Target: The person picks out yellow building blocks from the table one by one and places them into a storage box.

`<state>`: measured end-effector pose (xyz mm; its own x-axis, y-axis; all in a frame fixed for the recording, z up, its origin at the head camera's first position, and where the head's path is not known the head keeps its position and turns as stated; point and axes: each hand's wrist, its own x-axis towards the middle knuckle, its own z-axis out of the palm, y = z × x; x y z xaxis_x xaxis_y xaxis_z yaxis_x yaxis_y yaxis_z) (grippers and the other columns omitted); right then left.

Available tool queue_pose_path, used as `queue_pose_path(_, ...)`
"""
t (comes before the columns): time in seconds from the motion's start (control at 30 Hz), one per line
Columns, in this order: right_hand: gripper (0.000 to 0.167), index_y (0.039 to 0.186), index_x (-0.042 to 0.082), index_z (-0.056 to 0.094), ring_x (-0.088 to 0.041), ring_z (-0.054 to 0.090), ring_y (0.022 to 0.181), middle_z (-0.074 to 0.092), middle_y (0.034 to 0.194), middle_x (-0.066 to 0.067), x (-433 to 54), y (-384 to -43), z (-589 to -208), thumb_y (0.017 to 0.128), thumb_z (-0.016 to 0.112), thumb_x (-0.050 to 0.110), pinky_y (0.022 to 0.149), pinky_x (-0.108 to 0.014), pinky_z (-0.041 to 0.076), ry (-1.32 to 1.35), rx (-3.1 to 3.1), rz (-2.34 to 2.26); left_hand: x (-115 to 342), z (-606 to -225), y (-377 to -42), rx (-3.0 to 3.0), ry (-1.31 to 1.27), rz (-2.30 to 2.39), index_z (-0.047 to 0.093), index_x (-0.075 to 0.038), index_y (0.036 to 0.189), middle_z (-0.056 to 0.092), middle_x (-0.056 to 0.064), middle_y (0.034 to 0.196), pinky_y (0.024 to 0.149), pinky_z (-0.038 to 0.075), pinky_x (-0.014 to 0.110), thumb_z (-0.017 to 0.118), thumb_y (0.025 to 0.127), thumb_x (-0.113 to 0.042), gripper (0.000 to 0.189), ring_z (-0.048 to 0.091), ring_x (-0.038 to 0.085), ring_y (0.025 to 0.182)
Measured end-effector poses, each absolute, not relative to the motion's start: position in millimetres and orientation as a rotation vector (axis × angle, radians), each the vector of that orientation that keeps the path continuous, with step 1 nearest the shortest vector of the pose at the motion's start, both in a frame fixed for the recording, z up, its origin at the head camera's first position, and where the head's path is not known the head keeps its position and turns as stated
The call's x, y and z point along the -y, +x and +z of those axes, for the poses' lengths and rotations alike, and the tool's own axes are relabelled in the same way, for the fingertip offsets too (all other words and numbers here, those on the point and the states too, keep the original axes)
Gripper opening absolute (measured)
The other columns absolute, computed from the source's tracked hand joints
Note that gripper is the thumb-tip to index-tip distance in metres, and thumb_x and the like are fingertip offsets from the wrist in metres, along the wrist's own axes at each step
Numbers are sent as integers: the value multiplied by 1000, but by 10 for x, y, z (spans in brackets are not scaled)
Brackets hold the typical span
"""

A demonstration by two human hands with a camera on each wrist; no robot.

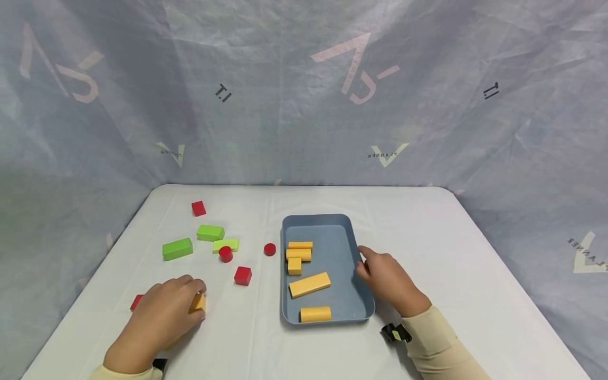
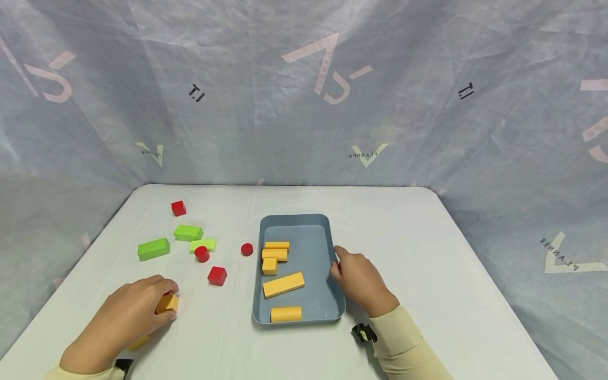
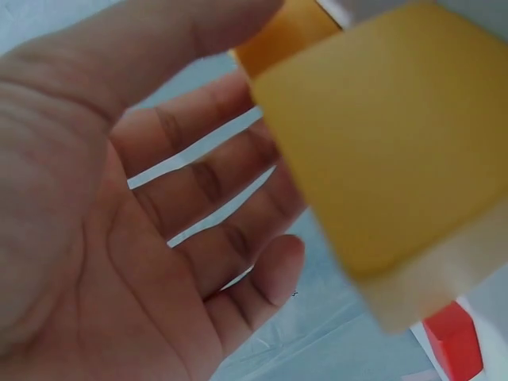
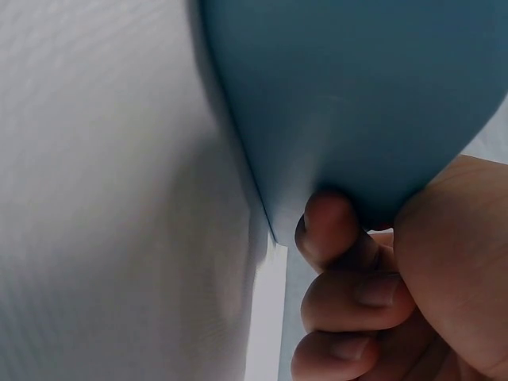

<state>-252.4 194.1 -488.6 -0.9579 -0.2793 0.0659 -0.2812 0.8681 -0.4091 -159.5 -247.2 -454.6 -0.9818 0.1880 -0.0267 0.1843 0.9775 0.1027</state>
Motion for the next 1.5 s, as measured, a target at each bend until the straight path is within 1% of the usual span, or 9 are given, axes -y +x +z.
queue_pose_path(0.2,47,144,-1,55,-7,46,51,51,58,7,-1942,-2518,-4895,102,55,20,55,-27,42,455,3033,664,2452,-4571,-1606,-3086,304,132,75,-16,100,63,-5,82,65,52,39,95,71,-24,37,55,14,70)
queue_pose_path(0.43,47,145,0,55,-7,48,53,52,60,8,-1941,-2512,-4898,102,56,20,56,-27,43,451,3037,670,2420,-4568,-1634,-3034,240,130,75,-14,103,66,-3,83,70,57,41,95,72,-26,39,56,16,73)
queue_pose_path(0.73,47,144,0,55,-7,46,52,50,58,7,-1940,-2510,-4887,102,56,20,56,-27,42,454,3029,665,2527,-4392,-1653,-3102,270,172,75,-11,109,66,-4,85,67,52,40,94,73,-24,42,55,15,73)
queue_pose_path(0.87,47,144,-1,55,-7,45,51,50,58,7,-1940,-2506,-4875,102,56,20,55,-27,41,460,3021,666,2573,-4311,-1665,-3164,294,154,75,-9,107,67,-2,87,64,52,40,95,72,-23,43,56,16,72)
queue_pose_path(0.93,47,143,-1,55,-7,45,51,50,58,7,-1941,-2506,-4867,102,56,19,55,-27,41,465,3018,664,2582,-4286,-1664,-3205,315,147,75,-8,106,69,-1,88,65,53,42,95,71,-21,43,59,18,73)
queue_pose_path(1.03,47,144,-2,55,-7,45,51,50,58,7,-1940,-2506,-4856,102,56,19,55,-26,41,466,3018,662,2574,-4268,-1663,-3263,360,157,75,-7,105,70,2,90,69,56,46,96,70,-17,42,64,23,79)
queue_pose_path(1.17,47,144,-2,55,-7,45,51,50,58,7,-1936,-2504,-4848,102,56,20,54,-27,41,464,3021,658,2519,-4260,-1682,-3291,408,156,74,-6,108,70,3,94,73,56,51,93,74,-15,40,67,27,88)
queue_pose_path(1.3,47,143,-2,56,-7,45,51,50,58,7,-1932,-2502,-4846,101,56,19,55,-27,41,462,3020,651,2449,-4246,-1719,-3331,480,136,73,-5,110,67,3,91,70,55,50,91,76,-15,39,64,25,85)
queue_pose_path(1.5,47,143,-2,56,-7,45,51,50,57,7,-1929,-2507,-4847,102,57,19,54,-27,41,452,3025,663,2376,-4231,-1772,-3432,663,192,73,-5,106,70,5,94,70,55,48,87,78,-7,32,66,26,87)
